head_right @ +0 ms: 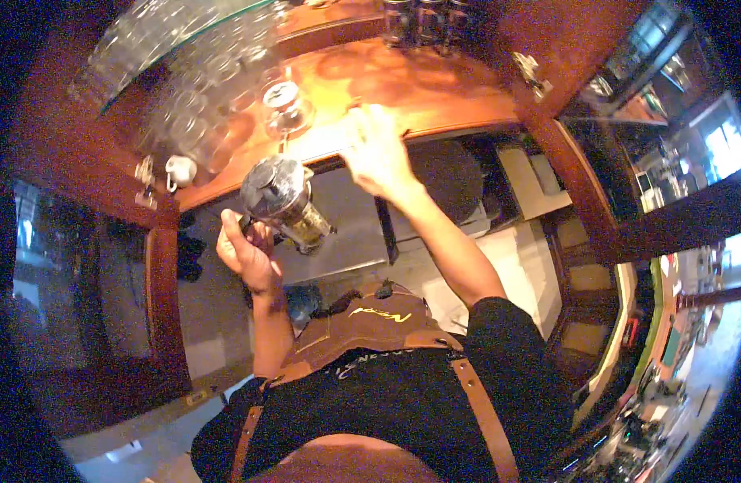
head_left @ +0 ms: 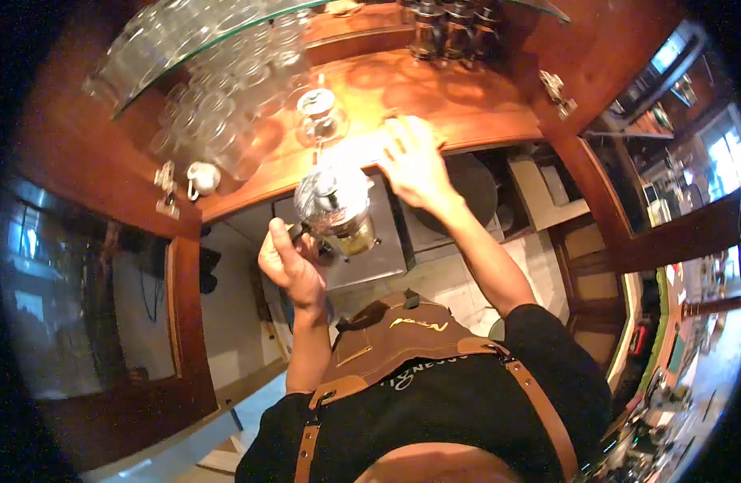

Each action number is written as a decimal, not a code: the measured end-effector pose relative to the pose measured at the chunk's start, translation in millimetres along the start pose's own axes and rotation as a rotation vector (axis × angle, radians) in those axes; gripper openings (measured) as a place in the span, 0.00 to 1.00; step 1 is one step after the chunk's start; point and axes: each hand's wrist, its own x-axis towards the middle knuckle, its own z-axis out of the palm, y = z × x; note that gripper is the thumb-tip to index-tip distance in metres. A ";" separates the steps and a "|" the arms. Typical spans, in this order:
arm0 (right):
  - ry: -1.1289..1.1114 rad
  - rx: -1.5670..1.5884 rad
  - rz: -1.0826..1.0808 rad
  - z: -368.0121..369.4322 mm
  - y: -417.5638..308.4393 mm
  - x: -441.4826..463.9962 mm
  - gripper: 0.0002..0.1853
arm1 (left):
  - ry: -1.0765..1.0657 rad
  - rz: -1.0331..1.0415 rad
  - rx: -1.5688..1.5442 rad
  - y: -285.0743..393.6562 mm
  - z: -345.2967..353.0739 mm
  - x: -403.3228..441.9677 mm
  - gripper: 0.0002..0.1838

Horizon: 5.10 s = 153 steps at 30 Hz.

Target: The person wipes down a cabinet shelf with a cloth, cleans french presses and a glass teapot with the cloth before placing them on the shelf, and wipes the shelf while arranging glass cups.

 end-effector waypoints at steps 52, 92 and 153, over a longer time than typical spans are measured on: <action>-0.179 -0.117 0.594 4.0 211.7 -74.5 0.26 | -0.350 0.261 0.276 -230.5 286.7 229.1 0.13; -0.256 0.784 0.268 214.0 87.3 181.1 0.17 | -0.089 0.903 1.064 -91.1 15.8 132.4 0.12; -0.355 0.660 -0.017 90.5 -69.1 78.1 0.24 | -0.361 -0.218 0.379 35.2 -125.9 -14.7 0.16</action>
